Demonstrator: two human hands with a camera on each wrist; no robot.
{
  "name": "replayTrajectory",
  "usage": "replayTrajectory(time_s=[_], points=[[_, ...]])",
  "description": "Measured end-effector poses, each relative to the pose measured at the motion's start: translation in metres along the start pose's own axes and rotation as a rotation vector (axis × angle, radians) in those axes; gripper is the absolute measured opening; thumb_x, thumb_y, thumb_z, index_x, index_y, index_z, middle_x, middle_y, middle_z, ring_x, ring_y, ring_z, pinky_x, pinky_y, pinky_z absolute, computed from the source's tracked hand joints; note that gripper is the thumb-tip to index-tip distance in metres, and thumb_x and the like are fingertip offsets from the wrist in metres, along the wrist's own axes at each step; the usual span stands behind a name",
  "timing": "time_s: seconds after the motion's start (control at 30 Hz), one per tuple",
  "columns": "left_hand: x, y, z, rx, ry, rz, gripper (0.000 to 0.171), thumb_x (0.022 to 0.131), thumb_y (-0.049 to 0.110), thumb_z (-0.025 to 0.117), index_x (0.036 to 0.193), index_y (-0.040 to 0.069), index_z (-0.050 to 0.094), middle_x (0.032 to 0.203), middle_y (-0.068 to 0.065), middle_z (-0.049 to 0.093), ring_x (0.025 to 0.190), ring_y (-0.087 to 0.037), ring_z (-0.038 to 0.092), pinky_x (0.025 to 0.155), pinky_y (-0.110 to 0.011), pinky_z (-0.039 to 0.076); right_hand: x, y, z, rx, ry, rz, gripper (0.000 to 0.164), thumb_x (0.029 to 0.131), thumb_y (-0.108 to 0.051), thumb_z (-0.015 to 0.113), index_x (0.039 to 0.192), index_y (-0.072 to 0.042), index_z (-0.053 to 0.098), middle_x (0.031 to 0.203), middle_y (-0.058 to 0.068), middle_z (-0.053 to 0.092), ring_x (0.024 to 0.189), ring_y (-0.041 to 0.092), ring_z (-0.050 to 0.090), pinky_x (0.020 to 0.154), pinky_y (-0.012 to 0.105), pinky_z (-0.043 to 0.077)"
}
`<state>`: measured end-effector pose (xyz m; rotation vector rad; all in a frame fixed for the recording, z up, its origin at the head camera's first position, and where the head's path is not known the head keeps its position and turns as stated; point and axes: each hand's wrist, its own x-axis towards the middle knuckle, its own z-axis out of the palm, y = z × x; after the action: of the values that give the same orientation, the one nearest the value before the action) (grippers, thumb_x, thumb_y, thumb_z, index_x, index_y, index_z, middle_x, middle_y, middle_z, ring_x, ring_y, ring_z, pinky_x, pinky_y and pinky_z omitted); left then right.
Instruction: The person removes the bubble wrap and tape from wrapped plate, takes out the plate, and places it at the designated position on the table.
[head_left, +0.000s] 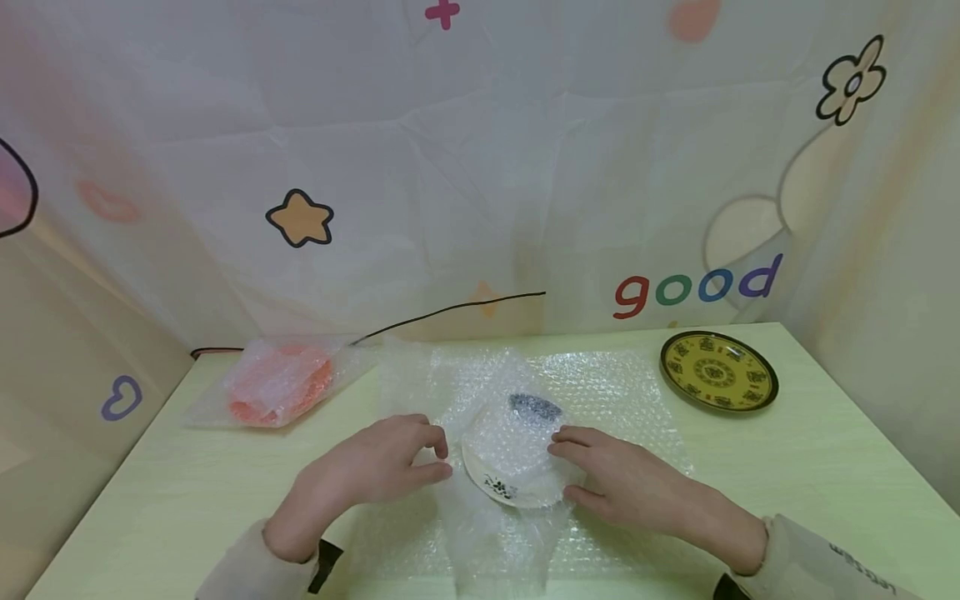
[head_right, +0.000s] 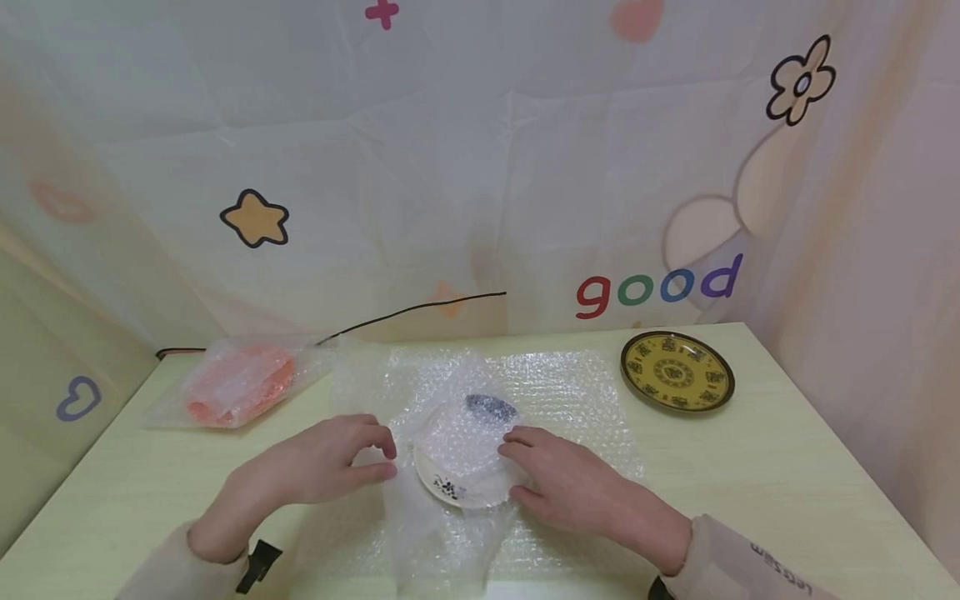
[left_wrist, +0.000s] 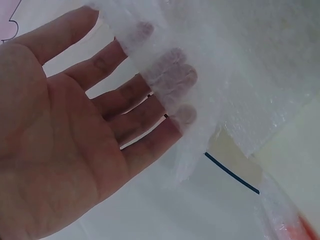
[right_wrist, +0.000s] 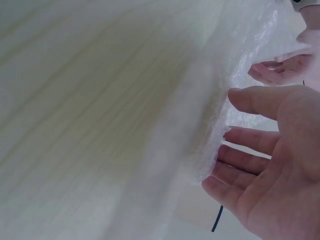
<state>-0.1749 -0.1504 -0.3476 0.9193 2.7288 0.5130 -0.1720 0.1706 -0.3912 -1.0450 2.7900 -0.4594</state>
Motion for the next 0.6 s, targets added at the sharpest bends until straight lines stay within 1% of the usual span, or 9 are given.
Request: replayTrajectory(time_s=[0.07,0.17,0.3,0.47,0.6], points=[[-0.002,-0.001,-0.001,0.012,-0.023,0.005,0.014,0.099,0.026,0.070,0.103,0.012,0.070,0.095,0.001,0.061,0.081,-0.013,0.052,0.078,-0.036,0.049,0.000,0.000,0.000,0.000,0.001,0.000,0.048,0.094,-0.022,0.077,0.136,-0.003,0.063,0.144,0.013,0.057,0.134,0.033,0.053,0.106,0.051,0.046],[-0.004,-0.001,-0.003,0.014,-0.057,0.006,0.019,0.098,0.024,0.070,0.111,0.010,0.070,0.098,0.001,0.061,0.085,-0.015,0.054,0.081,-0.038,0.049,0.000,-0.001,-0.001,0.003,-0.002,0.004,0.048,0.094,-0.022,0.077,0.137,-0.003,0.063,0.144,0.014,0.057,0.134,0.033,0.053,0.106,0.052,0.046],[-0.007,-0.001,-0.005,0.014,-0.089,0.011,0.026,0.098,0.020,0.069,0.122,0.012,0.070,0.104,0.001,0.061,0.095,-0.019,0.057,0.088,-0.040,0.049,0.000,-0.001,-0.001,-0.001,-0.006,0.009,0.048,0.094,-0.023,0.077,0.137,-0.003,0.063,0.144,0.013,0.057,0.133,0.033,0.053,0.106,0.051,0.046],[-0.010,-0.003,-0.008,0.016,-0.133,-0.001,0.021,0.097,0.015,0.066,0.117,0.013,0.072,0.110,0.000,0.060,0.104,-0.021,0.057,0.093,-0.042,0.049,0.001,-0.001,-0.001,-0.012,0.000,-0.006,0.048,0.094,-0.022,0.077,0.136,-0.003,0.063,0.143,0.013,0.058,0.133,0.033,0.053,0.106,0.051,0.047],[-0.012,-0.003,-0.009,-0.004,-0.164,-0.042,0.025,0.096,0.009,0.060,0.119,0.012,0.070,0.115,-0.001,0.060,0.107,-0.022,0.057,0.094,-0.044,0.049,0.001,-0.001,-0.001,-0.009,0.002,-0.010,0.048,0.094,-0.022,0.077,0.136,-0.003,0.063,0.143,0.013,0.057,0.133,0.033,0.053,0.106,0.051,0.046]])
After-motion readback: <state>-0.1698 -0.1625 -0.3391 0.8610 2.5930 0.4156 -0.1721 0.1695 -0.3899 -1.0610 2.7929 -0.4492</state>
